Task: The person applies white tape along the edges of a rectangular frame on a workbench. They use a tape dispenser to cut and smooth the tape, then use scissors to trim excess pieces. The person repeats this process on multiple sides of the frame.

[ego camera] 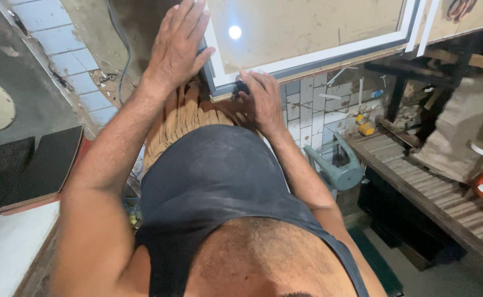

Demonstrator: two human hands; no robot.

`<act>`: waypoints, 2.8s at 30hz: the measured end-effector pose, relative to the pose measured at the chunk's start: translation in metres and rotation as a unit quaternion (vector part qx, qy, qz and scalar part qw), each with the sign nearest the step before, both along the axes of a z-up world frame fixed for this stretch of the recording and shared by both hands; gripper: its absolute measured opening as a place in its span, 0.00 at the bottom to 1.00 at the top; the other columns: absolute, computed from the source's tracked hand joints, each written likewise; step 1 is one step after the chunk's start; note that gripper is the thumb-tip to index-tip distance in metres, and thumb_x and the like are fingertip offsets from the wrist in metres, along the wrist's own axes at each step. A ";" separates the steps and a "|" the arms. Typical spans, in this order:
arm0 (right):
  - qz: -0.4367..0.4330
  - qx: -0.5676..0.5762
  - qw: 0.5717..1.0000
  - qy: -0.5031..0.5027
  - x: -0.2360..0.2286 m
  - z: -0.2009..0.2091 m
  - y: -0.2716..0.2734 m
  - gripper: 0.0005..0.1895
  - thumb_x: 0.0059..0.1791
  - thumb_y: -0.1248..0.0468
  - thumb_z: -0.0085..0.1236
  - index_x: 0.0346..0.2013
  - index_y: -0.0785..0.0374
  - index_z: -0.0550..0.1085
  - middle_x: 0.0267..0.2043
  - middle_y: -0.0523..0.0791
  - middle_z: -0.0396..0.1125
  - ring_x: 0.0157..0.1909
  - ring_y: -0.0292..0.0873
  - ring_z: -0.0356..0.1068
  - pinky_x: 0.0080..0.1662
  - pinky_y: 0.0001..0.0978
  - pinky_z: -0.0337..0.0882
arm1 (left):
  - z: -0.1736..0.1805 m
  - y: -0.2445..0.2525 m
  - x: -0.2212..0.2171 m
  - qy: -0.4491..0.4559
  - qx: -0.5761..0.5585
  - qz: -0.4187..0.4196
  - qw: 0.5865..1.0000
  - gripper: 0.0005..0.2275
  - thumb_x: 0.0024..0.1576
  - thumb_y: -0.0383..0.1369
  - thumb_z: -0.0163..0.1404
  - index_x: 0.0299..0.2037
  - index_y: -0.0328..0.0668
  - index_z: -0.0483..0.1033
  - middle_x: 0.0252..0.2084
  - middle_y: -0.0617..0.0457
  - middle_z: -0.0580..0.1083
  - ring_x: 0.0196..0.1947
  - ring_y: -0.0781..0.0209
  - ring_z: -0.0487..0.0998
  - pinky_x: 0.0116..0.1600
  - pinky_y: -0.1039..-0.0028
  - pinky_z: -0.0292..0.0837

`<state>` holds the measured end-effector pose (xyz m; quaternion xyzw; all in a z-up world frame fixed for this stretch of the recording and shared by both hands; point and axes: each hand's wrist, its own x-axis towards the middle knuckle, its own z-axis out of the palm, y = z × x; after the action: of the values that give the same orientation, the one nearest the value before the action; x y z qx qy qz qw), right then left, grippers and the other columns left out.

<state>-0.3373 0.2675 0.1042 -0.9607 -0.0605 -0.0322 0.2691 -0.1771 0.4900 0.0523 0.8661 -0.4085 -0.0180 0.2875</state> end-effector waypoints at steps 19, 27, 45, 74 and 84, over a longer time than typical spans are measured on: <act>0.005 -0.051 0.999 -0.001 -0.015 -0.007 0.019 0.27 0.53 0.71 0.61 0.67 0.62 0.66 0.57 0.46 0.69 0.62 0.47 0.68 0.67 0.53 0.63 | 0.007 0.008 -0.008 0.007 -0.010 0.004 1.000 0.35 0.56 0.38 0.67 0.67 0.22 0.64 0.71 0.36 0.60 0.78 0.41 0.56 0.77 0.52 0.56; 0.008 -0.054 0.999 0.000 -0.015 -0.008 0.016 0.27 0.54 0.72 0.59 0.67 0.64 0.65 0.58 0.46 0.70 0.62 0.48 0.68 0.66 0.54 0.63 | 0.008 0.003 -0.015 0.029 0.013 0.005 0.999 0.38 0.57 0.41 0.70 0.68 0.21 0.63 0.73 0.34 0.57 0.79 0.39 0.51 0.77 0.50 0.54; -0.011 -0.039 0.999 -0.002 -0.013 -0.011 0.015 0.26 0.54 0.71 0.61 0.66 0.61 0.66 0.54 0.46 0.71 0.61 0.46 0.69 0.67 0.53 0.63 | -0.002 0.002 -0.021 -0.002 0.072 -0.004 0.997 0.44 0.55 0.50 0.71 0.69 0.20 0.61 0.73 0.31 0.53 0.79 0.38 0.46 0.77 0.44 0.52; -0.031 -0.026 0.999 0.023 -0.018 -0.018 0.015 0.24 0.56 0.69 0.58 0.67 0.60 0.65 0.54 0.44 0.73 0.61 0.43 0.69 0.69 0.55 0.60 | -0.012 -0.004 -0.021 -0.004 0.148 -0.014 0.989 0.45 0.55 0.54 0.68 0.67 0.16 0.62 0.73 0.26 0.55 0.77 0.32 0.46 0.74 0.36 0.44; -0.036 -0.018 0.999 0.020 -0.017 -0.013 0.017 0.26 0.54 0.70 0.60 0.66 0.61 0.66 0.51 0.43 0.73 0.59 0.43 0.70 0.68 0.55 0.59 | -0.015 -0.005 -0.022 -0.019 0.180 -0.014 0.983 0.46 0.54 0.57 0.65 0.68 0.18 0.64 0.72 0.26 0.55 0.75 0.32 0.46 0.72 0.34 0.45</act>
<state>-0.3541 0.2845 0.0913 -0.9673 -0.0212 -0.0211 0.2520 -0.1990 0.4847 0.0378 0.8982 -0.4157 -0.0788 0.1191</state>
